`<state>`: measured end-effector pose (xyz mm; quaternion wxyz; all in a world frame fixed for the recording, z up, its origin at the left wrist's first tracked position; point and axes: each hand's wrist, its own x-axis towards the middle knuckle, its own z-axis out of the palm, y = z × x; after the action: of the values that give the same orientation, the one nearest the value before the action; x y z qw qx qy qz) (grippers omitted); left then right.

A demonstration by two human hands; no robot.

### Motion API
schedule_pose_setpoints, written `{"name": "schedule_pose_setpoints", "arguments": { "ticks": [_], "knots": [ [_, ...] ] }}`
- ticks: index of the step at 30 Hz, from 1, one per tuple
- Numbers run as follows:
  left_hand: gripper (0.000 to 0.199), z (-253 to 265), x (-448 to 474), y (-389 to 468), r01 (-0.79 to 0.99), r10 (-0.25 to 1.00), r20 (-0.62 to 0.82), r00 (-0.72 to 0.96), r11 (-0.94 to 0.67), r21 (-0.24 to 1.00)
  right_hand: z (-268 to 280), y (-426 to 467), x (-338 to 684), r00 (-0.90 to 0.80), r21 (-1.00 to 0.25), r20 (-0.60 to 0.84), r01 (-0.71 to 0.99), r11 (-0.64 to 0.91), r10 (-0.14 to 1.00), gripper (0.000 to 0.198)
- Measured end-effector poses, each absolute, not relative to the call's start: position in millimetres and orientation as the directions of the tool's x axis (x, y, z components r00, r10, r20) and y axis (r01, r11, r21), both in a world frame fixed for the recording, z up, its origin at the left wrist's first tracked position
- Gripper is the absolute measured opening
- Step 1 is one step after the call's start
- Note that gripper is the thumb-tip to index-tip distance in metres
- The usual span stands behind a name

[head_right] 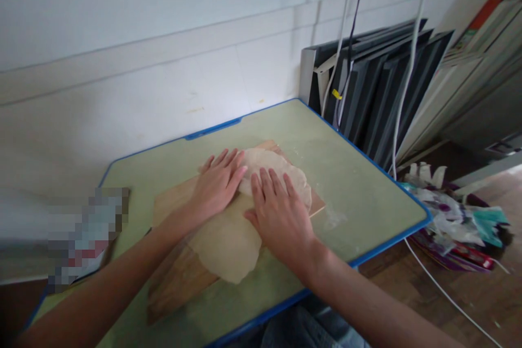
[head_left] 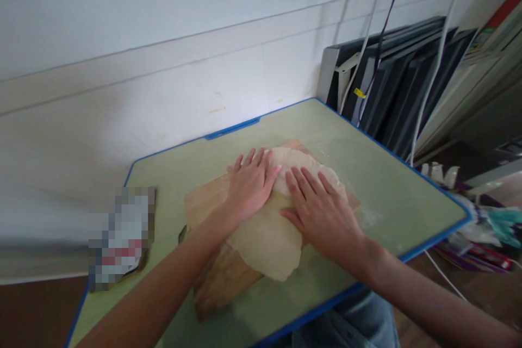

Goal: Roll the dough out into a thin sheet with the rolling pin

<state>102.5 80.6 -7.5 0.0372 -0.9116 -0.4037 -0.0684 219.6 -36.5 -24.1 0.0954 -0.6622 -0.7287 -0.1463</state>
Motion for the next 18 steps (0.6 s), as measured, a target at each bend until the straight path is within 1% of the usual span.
{"name": "schedule_pose_setpoints", "arguments": {
  "ticks": [2, 5, 7, 9, 11, 13, 15, 16, 18],
  "knots": [
    [0.052, -8.8, 101.2, 79.0, 0.743, 0.732, 0.156, 0.663, -0.669, -0.021, -27.3, -37.2, 219.8, -0.112, 0.102, 0.367, 0.992, 0.080, 0.924, 0.061],
    [0.052, -7.4, 122.1, 92.8, 0.782, 0.778, 0.144, 0.612, -0.622, 0.041, -26.1, -22.9, 234.6, -0.072, 0.098, 0.342, 0.994, 0.040, 0.937, 0.065],
    [0.055, -4.5, 143.7, 109.5, 0.805, 0.813, 0.115, 0.570, -0.581, 0.116, -21.9, -5.7, 250.6, -0.015, 0.078, 0.283, 0.997, -0.008, 0.959, 0.069],
    [0.058, -1.0, 165.1, 127.6, 0.823, 0.843, 0.068, 0.533, -0.536, 0.188, -16.9, 12.8, 267.5, 0.036, 0.037, 0.191, 0.998, -0.044, 0.981, 0.073],
    [0.064, 1.9, 182.9, 143.6, 0.834, 0.861, 0.032, 0.507, -0.500, 0.233, -12.9, 28.5, 282.5, 0.071, -0.033, 0.085, 0.997, -0.068, 0.994, 0.074],
    [0.069, 3.6, 195.9, 155.1, 0.830, 0.862, 0.041, 0.505, -0.499, 0.250, -10.6, 38.9, 293.5, 0.075, -0.115, 0.012, 0.991, -0.073, 0.997, 0.074],
    [0.070, 4.2, 203.5, 160.7, 0.818, 0.853, 0.084, 0.515, -0.518, 0.248, -9.7, 43.4, 298.9, 0.068, -0.170, -0.005, 0.983, -0.068, 0.998, 0.073],
    [0.069, 4.2, 205.0, 161.2, 0.816, 0.851, 0.107, 0.514, -0.524, 0.245, -9.6, 43.6, 299.4, 0.067, -0.179, 0.003, 0.982, -0.066, 0.998, 0.073],
    [0.067, 3.5, 202.9, 157.5, 0.825, 0.858, 0.143, 0.494, -0.514, 0.233, -9.9, 40.6, 295.7, 0.077, -0.151, 0.052, 0.986, -0.068, 0.996, 0.070]
  ]
}}
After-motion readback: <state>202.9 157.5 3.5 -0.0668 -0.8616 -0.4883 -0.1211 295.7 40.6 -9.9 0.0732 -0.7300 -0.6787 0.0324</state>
